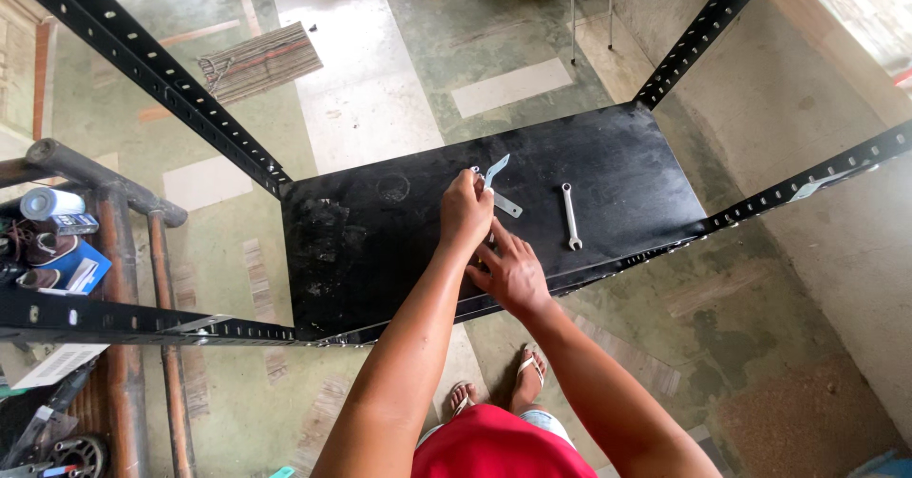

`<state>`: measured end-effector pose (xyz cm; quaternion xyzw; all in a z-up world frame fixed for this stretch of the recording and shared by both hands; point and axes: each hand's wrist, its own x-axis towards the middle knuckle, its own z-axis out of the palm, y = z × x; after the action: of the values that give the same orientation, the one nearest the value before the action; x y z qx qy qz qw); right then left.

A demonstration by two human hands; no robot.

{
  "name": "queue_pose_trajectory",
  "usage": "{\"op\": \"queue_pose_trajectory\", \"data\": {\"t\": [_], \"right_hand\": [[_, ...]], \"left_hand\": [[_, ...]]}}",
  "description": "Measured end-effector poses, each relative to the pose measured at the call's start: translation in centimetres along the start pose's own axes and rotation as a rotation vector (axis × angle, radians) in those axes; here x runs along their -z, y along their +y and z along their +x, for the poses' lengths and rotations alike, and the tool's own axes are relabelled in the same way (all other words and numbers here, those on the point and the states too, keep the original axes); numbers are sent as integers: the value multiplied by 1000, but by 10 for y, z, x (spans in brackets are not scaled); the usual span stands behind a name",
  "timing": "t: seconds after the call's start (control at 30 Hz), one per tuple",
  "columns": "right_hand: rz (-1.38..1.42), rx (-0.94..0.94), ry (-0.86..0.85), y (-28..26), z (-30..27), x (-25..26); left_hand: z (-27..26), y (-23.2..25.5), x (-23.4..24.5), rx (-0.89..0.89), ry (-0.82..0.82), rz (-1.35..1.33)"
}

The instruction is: The person attaches metal brackets to the vertical uprights of a black metal shelving unit. They align the brackets with pre-drilled holes and secure them using screws and nuts, working methodically along the frame.

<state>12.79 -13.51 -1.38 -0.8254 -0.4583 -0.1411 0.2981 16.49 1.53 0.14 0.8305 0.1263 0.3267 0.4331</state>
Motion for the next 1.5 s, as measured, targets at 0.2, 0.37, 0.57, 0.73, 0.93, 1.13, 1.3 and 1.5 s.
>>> {"op": "queue_pose_trajectory", "data": {"t": [0.2, 0.37, 0.57, 0.73, 0.93, 1.13, 1.3, 1.5], "right_hand": [[0, 22, 96, -2, -10, -3], [-57, -202, 198, 48, 8, 11], [-142, -358, 181, 75, 18, 22], [-111, -363, 244, 76, 13, 37], [142, -535, 425, 101, -27, 83], [248, -554, 457, 178, -98, 139], [334, -665, 408, 251, -182, 210], [295, -826, 336, 332, -243, 304]], "left_hand": [[-1, 2, 5, -6, 7, -17], [2, 7, 0, -25, -6, -5], [-3, 22, -16, 34, -99, -25], [-17, 46, -34, -38, -110, -24], [-41, 91, -81, -213, -152, -11], [-85, 144, -184, -291, -275, -118], [-127, 194, -291, -263, -394, -180], [-156, 257, -410, -161, -426, -208]]}}
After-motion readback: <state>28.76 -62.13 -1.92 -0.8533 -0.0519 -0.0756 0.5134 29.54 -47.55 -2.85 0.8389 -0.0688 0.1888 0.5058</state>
